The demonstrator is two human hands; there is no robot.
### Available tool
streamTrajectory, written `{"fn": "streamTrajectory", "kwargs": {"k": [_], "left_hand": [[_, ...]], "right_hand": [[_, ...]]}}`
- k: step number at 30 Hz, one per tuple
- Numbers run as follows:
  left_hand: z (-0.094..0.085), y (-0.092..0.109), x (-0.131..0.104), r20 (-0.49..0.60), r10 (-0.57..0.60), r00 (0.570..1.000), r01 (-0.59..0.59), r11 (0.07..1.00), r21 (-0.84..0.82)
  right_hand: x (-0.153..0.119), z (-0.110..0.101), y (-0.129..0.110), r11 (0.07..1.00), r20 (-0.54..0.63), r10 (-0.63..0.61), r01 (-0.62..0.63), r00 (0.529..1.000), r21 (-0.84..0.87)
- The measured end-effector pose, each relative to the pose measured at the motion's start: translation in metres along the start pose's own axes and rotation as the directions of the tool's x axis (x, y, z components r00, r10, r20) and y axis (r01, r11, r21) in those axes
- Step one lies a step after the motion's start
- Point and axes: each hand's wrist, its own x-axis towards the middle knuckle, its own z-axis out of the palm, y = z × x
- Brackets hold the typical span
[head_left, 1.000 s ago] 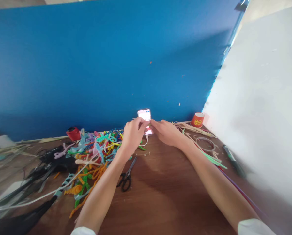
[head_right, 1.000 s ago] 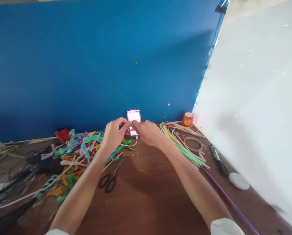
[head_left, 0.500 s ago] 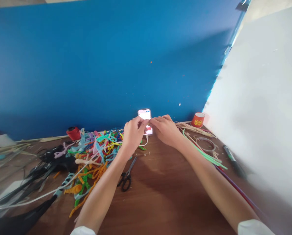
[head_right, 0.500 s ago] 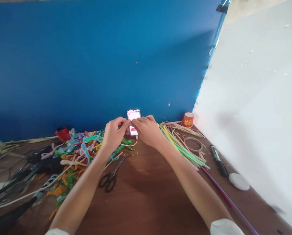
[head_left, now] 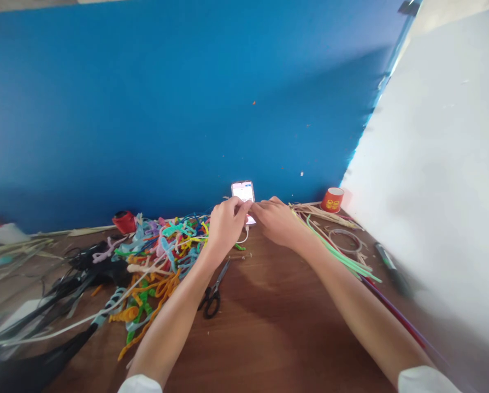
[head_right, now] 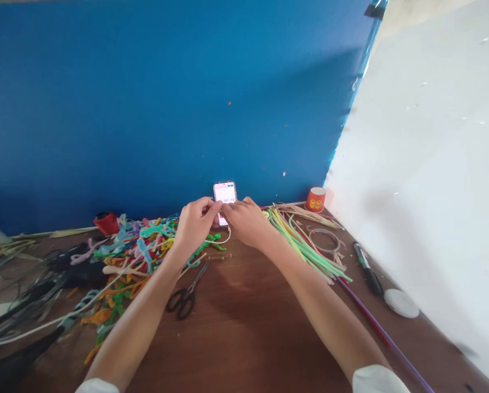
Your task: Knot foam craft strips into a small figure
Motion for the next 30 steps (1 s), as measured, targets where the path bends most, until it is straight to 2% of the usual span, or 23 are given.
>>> {"fn": "streamTrajectory", "kwargs": {"k": [9, 13, 16, 19, 22, 24, 30], "left_hand": [[-0.002, -0.002, 0.001, 0.014, 0.074, 0.997, -0.075, 0.995, 0.060], [-0.002, -0.002, 0.002, 0.015, 0.095, 0.995, -0.096, 0.990, 0.103], [-0.003, -0.001, 0.003, 0.054, 0.120, 0.991, -0.125, 0.985, 0.116], [-0.006, 0.000, 0.003, 0.115, 0.160, 0.980, -0.169, 0.982, 0.078], [-0.007, 0.000, 0.003, 0.131, 0.180, 0.975, -0.190, 0.980, 0.066], [-0.007, 0.000, 0.002, 0.116, 0.170, 0.979, -0.183, 0.976, 0.114], [-0.004, -0.001, 0.001, 0.139, 0.077, 0.987, -0.121, 0.930, 0.346]], "right_hand": [[0.000, 0.001, 0.002, 0.977, -0.080, 0.039, -0.021, 0.996, 0.211], [0.000, 0.000, 0.003, 0.940, -0.076, 0.061, -0.031, 0.995, 0.339], [-0.001, 0.000, 0.009, 0.857, -0.038, 0.080, -0.049, 0.996, 0.513], [-0.002, 0.003, 0.016, 0.719, 0.000, 0.062, -0.045, 0.998, 0.694], [-0.001, 0.005, 0.021, 0.654, -0.011, 0.058, -0.030, 0.998, 0.756], [0.000, 0.006, 0.022, 0.674, -0.040, 0.073, -0.019, 0.997, 0.738], [0.002, 0.006, 0.017, 0.879, -0.098, 0.077, -0.021, 0.992, 0.476]]}}
